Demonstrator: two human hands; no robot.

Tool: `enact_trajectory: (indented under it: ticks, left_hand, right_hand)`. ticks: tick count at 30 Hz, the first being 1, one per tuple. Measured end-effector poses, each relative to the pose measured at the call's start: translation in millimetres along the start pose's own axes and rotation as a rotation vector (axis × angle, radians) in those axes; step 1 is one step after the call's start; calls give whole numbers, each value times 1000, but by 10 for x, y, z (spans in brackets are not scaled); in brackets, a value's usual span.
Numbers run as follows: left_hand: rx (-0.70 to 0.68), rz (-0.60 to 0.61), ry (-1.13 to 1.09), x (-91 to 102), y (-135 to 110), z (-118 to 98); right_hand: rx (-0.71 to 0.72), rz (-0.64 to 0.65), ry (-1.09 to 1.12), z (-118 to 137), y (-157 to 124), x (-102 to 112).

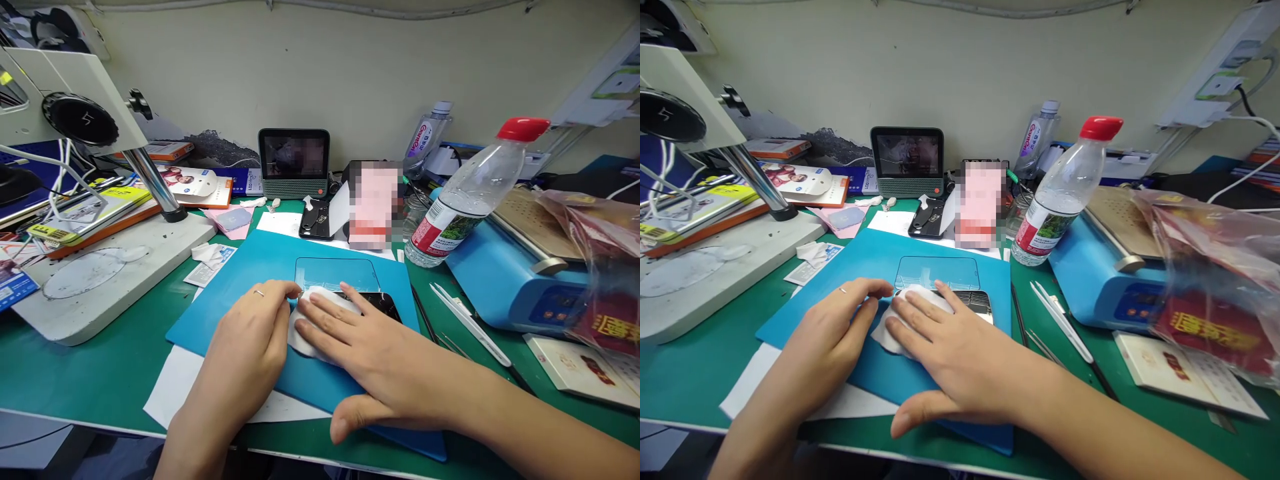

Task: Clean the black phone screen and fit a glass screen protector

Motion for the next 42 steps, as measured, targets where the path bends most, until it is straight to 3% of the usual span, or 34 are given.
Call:
enact_trajectory:
  ticks: [4,12,19,26,30,35,42]
  left_hand:
    - [30,-5,-21,11,-6,33]
    - [81,-33,-72,29,-4,42]
    - [89,-40,-75,29,-15,28]
    - [53,-3,-51,33,13,20]
    - [-78,89,24,-39,-15,-54]
    - [-221,129,108,-118,-64,-99]
    - [-187,166,63,-151,-25,-13]
  right_hand:
    - [73,66,82,52,1,76]
    - [-46,-13,13,-41,87,4]
    - [79,26,106,109,80,94]
    - [1,51,68,-5,-134,129]
    - [-133,93,-34,-174,-412,175]
    - [-224,31,-63,-286,-733,244]
    - [-205,66,-62,-310,-716,291]
Point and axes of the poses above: each hand's wrist, its own y-axis towards the middle knuckle, its own x-axis out of the back of the hand, z = x × y, the point moved 7 cm from there along y, towards the middle knuckle, and after that the axes turned 8 degrees about -z, right-handed, at the moved point
